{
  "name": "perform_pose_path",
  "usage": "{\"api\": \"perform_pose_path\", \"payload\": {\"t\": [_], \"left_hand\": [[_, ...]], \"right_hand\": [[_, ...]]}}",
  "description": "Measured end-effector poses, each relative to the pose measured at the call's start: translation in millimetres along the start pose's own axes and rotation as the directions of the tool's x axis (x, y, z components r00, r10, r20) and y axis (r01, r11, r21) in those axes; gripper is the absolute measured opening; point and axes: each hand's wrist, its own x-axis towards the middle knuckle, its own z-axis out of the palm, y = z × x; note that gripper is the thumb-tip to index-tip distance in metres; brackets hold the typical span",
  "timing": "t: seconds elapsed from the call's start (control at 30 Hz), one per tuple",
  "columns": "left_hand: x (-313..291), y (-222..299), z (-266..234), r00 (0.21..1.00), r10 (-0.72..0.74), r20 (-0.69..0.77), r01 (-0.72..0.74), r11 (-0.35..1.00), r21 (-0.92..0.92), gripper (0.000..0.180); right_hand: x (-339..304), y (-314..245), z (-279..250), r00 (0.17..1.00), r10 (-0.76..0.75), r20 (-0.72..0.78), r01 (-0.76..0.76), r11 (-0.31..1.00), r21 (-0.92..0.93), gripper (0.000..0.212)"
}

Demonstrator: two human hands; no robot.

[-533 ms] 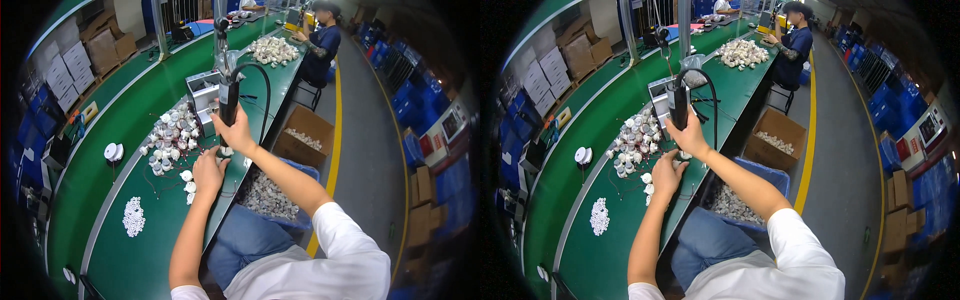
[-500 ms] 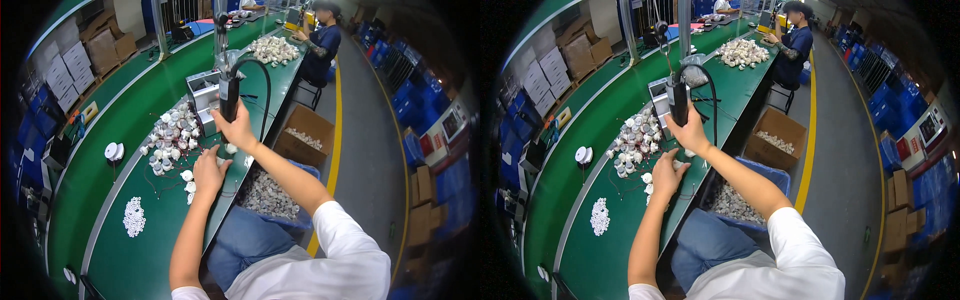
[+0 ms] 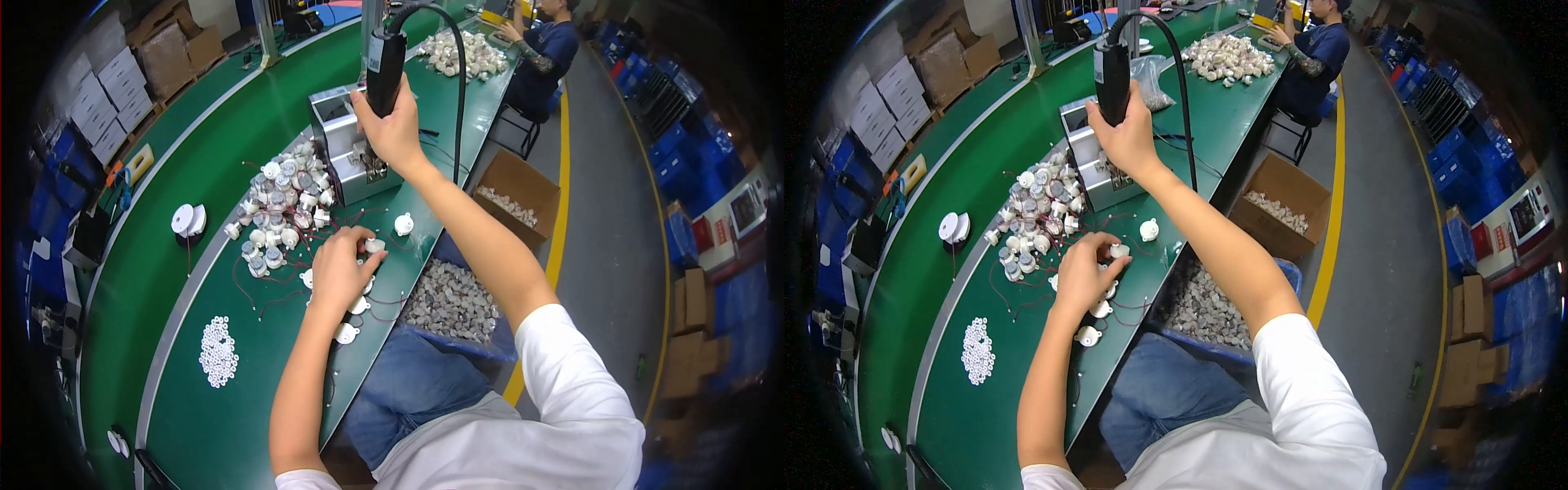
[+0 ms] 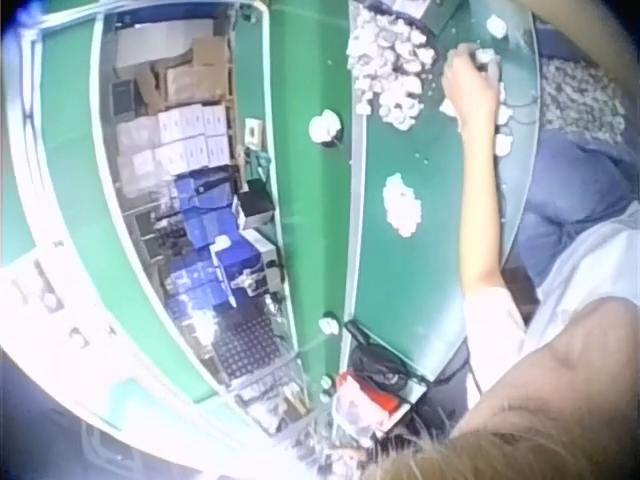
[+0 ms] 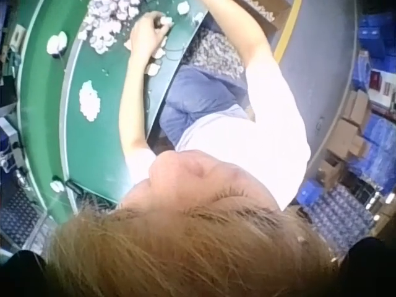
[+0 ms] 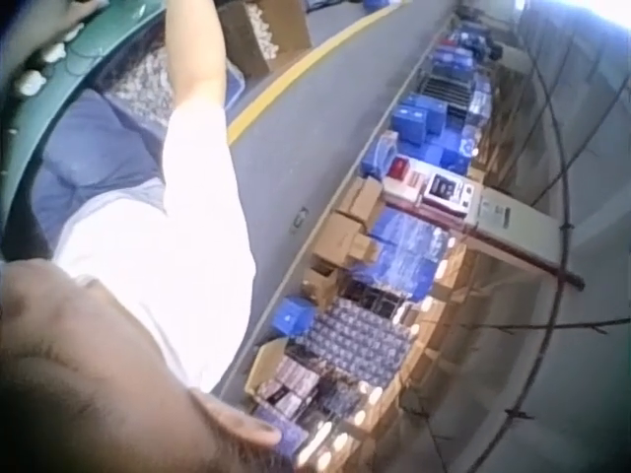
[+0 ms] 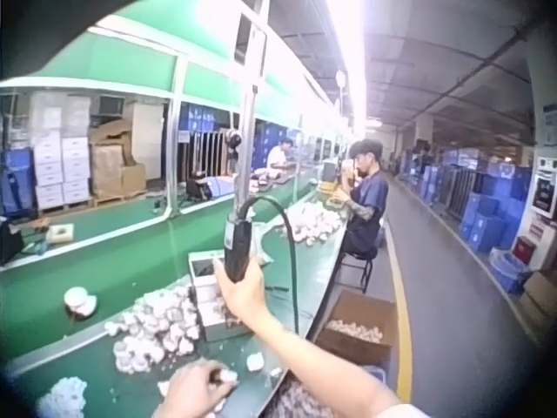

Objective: Assembling small electronic modules by using an electric screwdriver to attach plastic components.

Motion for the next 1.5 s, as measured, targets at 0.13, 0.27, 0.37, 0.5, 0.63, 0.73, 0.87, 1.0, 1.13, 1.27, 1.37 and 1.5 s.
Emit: {"api": "perform_pose_path", "payload": {"t": [0.13,0.27,0.37,0.5,0.63,0.73,0.87,1.0,1.13,1.27,1.37,1.5], "left_hand": [[2,-7,6,0.989,0.126,-0.083,-0.126,0.992,0.002,0.034],[3,-7,14,0.994,0.057,-0.096,-0.061,0.998,-0.034,0.045],[3,-4,11,0.982,0.126,-0.138,-0.128,0.992,-0.003,0.054],[2,-16,16,0.976,0.172,-0.131,-0.172,0.985,0.01,0.048],[2,-7,13,0.974,0.154,-0.168,-0.161,0.986,-0.031,0.042],[1,-12,14,0.984,0.109,-0.142,-0.12,0.99,-0.072,0.038],[3,-14,15,0.982,0.111,-0.154,-0.126,0.988,-0.091,0.035],[2,-11,11,0.994,0.054,-0.097,-0.066,0.99,-0.123,0.033],[4,-9,10,0.999,0.015,-0.045,-0.021,0.99,-0.137,0.032],[4,-14,13,0.998,0.018,-0.057,-0.026,0.989,-0.147,0.032],[3,-14,14,0.999,0.004,-0.049,-0.01,0.99,-0.138,0.032],[4,-9,12,0.997,0.03,-0.069,-0.04,0.989,-0.144,0.031]], "right_hand": [[-6,-2,1,0.999,0.017,0.048,-0.018,0.999,0.03,0.033],[-12,-4,-4,0.997,0.027,0.075,-0.031,0.999,0.042,0.034],[-14,-12,-11,0.996,0.036,0.086,-0.043,0.996,0.078,0.033],[-44,-46,-17,0.968,0.167,0.187,-0.202,0.961,0.189,0.041],[-80,-59,-16,0.936,0.235,0.263,-0.303,0.917,0.258,0.045],[-89,-60,-9,0.934,0.224,0.277,-0.301,0.912,0.278,0.047],[-89,-54,-5,0.937,0.214,0.275,-0.294,0.909,0.296,0.047],[-90,-51,-4,0.92,0.235,0.313,-0.332,0.892,0.306,0.046],[-93,-44,-2,0.926,0.178,0.332,-0.261,0.939,0.225,0.046],[-92,-46,1,0.928,0.174,0.328,-0.258,0.937,0.234,0.045],[-90,-47,2,0.923,0.179,0.339,-0.268,0.934,0.236,0.045],[-89,-47,-1,0.917,0.187,0.352,-0.278,0.933,0.23,0.044]]}}
